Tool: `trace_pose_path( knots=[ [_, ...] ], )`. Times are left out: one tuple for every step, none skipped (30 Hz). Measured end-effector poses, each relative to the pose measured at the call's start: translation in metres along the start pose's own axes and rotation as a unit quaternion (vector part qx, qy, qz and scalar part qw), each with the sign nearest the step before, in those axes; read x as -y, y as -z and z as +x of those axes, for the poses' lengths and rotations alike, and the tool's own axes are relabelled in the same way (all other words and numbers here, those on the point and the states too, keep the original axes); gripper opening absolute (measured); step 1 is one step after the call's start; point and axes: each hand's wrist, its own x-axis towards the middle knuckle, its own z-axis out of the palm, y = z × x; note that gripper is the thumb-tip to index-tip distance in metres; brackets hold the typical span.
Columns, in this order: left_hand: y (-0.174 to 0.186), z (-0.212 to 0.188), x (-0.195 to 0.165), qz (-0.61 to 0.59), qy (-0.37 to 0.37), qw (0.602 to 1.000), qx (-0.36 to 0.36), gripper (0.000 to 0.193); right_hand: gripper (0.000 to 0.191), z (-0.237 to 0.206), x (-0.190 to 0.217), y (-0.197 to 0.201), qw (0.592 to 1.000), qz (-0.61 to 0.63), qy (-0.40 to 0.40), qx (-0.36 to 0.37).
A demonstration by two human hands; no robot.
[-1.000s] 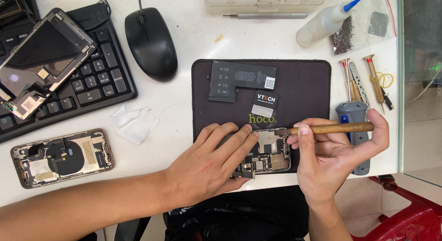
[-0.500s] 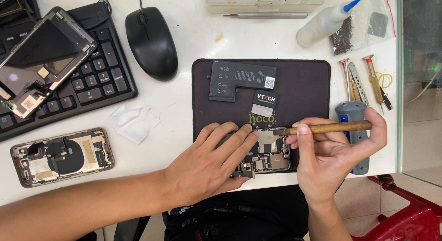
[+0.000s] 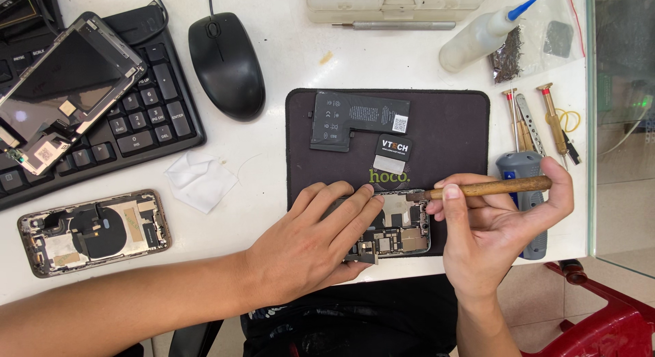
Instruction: The person uses a wooden stick and a precision screwdriver to manipulate components on a disassembled smartphone motherboard. The person works on the circuit board placed on a black mat, with other phone parts and tools visible on the desk.
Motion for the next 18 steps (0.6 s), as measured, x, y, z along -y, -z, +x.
trace_pose_path(
  knots=[
    [0.0,0.0001,0.0001,0.0,0.0,1.0,0.0,0.086,0.067,0.0,-0.0001,-0.0002,1.0,-0.001,-0.002,-0.002],
    [-0.0001,0.0001,0.0,-0.001,0.001,1.0,0.0,0.086,0.068,-0.0002,0.0,-0.0002,1.0,-0.009,-0.003,-0.002],
    [-0.0001,0.0001,0.0,-0.001,0.001,1.0,-0.001,0.086,0.068,-0.0004,0.0,-0.0003,1.0,-0.01,-0.003,-0.001],
    [0.0,-0.0001,-0.0001,-0.003,0.001,1.0,0.0,0.086,0.068,-0.0007,-0.0001,-0.0004,1.0,-0.01,-0.003,-0.001],
    [-0.0001,-0.0001,-0.0003,-0.005,0.001,1.0,-0.001,0.087,0.068,-0.0006,-0.0003,-0.0005,1.0,-0.002,-0.002,0.001],
    [-0.0001,0.0002,0.0,-0.005,0.0,1.0,-0.001,0.087,0.068,-0.0002,-0.0005,-0.0005,1.0,0.001,0.0,0.001],
    [0.0,0.0004,0.0001,-0.004,0.0,1.0,-0.001,0.087,0.068,0.0002,-0.0007,-0.0005,1.0,0.004,0.002,0.001],
    [-0.0001,0.0005,-0.0002,-0.003,0.001,1.0,-0.001,0.087,0.068,0.0,-0.0005,-0.0002,1.0,0.002,0.002,-0.002],
    [-0.0002,0.0007,-0.0003,-0.002,0.001,1.0,-0.001,0.087,0.068,0.0005,-0.0006,-0.0001,1.0,0.0,0.003,-0.001],
    [0.0,0.0011,0.0003,0.0,0.0,1.0,-0.001,0.087,0.068,0.0009,-0.0006,-0.0002,1.0,-0.001,0.004,-0.001],
    [0.0003,0.001,0.0009,0.002,-0.001,1.0,-0.001,0.088,0.069,0.0015,-0.0008,-0.0007,1.0,-0.001,0.004,0.003],
    [0.0004,0.0008,0.0007,0.002,-0.002,1.0,0.0,0.089,0.069,0.0008,-0.0002,-0.0006,1.0,0.001,0.001,0.003],
    [0.0004,0.0007,0.0002,0.003,-0.002,1.0,0.001,0.088,0.069,0.0,0.0002,-0.0005,1.0,0.002,-0.002,0.002],
    [0.0002,0.0007,0.0,0.006,-0.002,1.0,0.001,0.088,0.069,-0.0004,0.0006,-0.0006,1.0,0.006,-0.005,-0.001],
    [0.0003,0.0007,0.0002,0.009,0.0,1.0,0.0,0.087,0.069,-0.0001,0.0006,-0.001,1.0,0.006,-0.006,-0.001],
    [0.0007,0.0003,0.0007,0.01,-0.002,1.0,-0.001,0.087,0.068,0.0002,0.0006,-0.0013,1.0,0.006,-0.006,-0.001],
    [0.0006,0.0001,0.0009,0.01,-0.003,1.0,-0.002,0.087,0.069,0.0002,0.0007,-0.0011,1.0,0.0,-0.005,0.001],
    [0.0004,0.0,0.001,0.01,-0.004,1.0,-0.003,0.087,0.069,0.0009,0.0005,-0.0006,1.0,-0.001,-0.005,0.004]
  ],
)
